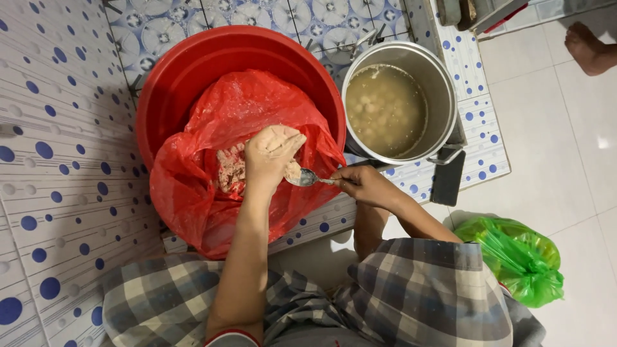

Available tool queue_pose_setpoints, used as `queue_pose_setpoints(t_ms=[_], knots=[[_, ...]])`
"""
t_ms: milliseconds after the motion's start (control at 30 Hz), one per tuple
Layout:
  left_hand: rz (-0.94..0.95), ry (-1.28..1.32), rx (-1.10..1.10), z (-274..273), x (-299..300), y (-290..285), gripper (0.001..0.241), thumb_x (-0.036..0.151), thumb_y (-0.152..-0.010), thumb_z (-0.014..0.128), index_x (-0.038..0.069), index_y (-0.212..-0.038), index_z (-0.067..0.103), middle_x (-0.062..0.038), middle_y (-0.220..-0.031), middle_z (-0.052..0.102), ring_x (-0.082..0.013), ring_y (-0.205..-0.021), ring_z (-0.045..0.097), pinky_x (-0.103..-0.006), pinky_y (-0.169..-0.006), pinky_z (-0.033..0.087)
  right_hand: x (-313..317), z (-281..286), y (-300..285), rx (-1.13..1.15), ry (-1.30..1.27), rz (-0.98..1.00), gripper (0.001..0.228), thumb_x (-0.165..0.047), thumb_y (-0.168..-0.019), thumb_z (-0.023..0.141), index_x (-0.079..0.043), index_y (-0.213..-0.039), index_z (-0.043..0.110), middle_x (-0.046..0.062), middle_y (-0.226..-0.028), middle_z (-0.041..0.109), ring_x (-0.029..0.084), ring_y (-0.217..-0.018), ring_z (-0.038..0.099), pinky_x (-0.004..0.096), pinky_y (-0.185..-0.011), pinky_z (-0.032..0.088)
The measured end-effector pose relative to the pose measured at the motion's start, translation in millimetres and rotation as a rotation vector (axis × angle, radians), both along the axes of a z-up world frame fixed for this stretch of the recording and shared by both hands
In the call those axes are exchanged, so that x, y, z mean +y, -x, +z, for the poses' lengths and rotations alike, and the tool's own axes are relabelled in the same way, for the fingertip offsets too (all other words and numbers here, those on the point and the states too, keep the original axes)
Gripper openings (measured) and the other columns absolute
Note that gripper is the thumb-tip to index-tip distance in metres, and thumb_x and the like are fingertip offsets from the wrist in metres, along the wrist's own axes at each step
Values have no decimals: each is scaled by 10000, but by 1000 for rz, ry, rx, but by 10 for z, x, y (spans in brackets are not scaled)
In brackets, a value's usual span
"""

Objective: Shaping meatballs by hand and scooping them into a pot of water using a spoon.

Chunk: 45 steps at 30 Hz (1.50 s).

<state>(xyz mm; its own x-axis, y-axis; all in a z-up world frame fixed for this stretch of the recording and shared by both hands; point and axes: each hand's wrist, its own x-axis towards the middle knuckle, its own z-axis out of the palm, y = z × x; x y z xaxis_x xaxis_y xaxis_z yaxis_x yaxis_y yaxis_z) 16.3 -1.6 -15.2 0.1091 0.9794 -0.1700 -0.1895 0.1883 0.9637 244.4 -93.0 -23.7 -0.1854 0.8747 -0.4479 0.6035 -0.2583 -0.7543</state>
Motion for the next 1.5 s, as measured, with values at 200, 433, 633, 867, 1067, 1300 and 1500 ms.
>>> queue_pose_setpoints(t_ms=[200,433,633,867,1067,1300,1500], knots=[[79,-120,218,-48,-44,7,179,43,-771,884,39,-790,706,-93,-602,656,-89,-598,592,-265,-609,563,9,24,23,1,7,-5,184,-180,-939,658,-130,-1049,797,136,-801,782,291,-770,741,414,-762,557],[119,-106,120,-54,11,24,318,92,-702,971,22,-695,661,-46,-611,646,-76,-645,555,-284,-687,560,-6,-24,6,-7,2,-3,188,-191,-940,658,-137,-1059,791,146,-789,777,294,-761,736,419,-753,554],[-45,-106,-152,-318,30,22,327,305,-954,725,48,-761,666,-75,-589,621,-79,-498,609,-218,-444,513,12,14,28,-14,12,1,189,-194,-943,653,-138,-1058,793,135,-736,760,255,-691,700,399,-730,553],[12,-40,-13,111,-3,71,305,51,-791,894,-17,-1049,746,-181,-898,772,-108,-834,685,-299,-786,621,23,22,39,-16,6,3,178,-202,-944,655,-149,-1041,794,128,-689,733,247,-664,682,388,-705,547],[84,-124,189,-209,6,104,180,35,-756,894,22,-786,717,-103,-694,712,-114,-695,647,-314,-701,581,21,22,33,-10,22,-5,190,-195,-943,653,-143,-1058,795,118,-699,741,239,-684,699,382,-721,553],[-25,-135,-112,-1196,220,86,184,172,-901,796,62,-924,651,-58,-748,601,-136,-645,609,-289,-610,601,19,60,42,-10,-14,1,195,-181,-938,661,-116,-1073,785,182,-812,769,326,-780,737,439,-762,560],[-28,19,-134,96,37,134,136,69,-938,740,-45,-954,668,-137,-584,592,-159,-343,550,-276,-275,501,-24,-79,-49,-12,-55,-39,236,-156,-931,666,-98,-1131,778,193,-917,788,365,-916,754,472,-835,563]])
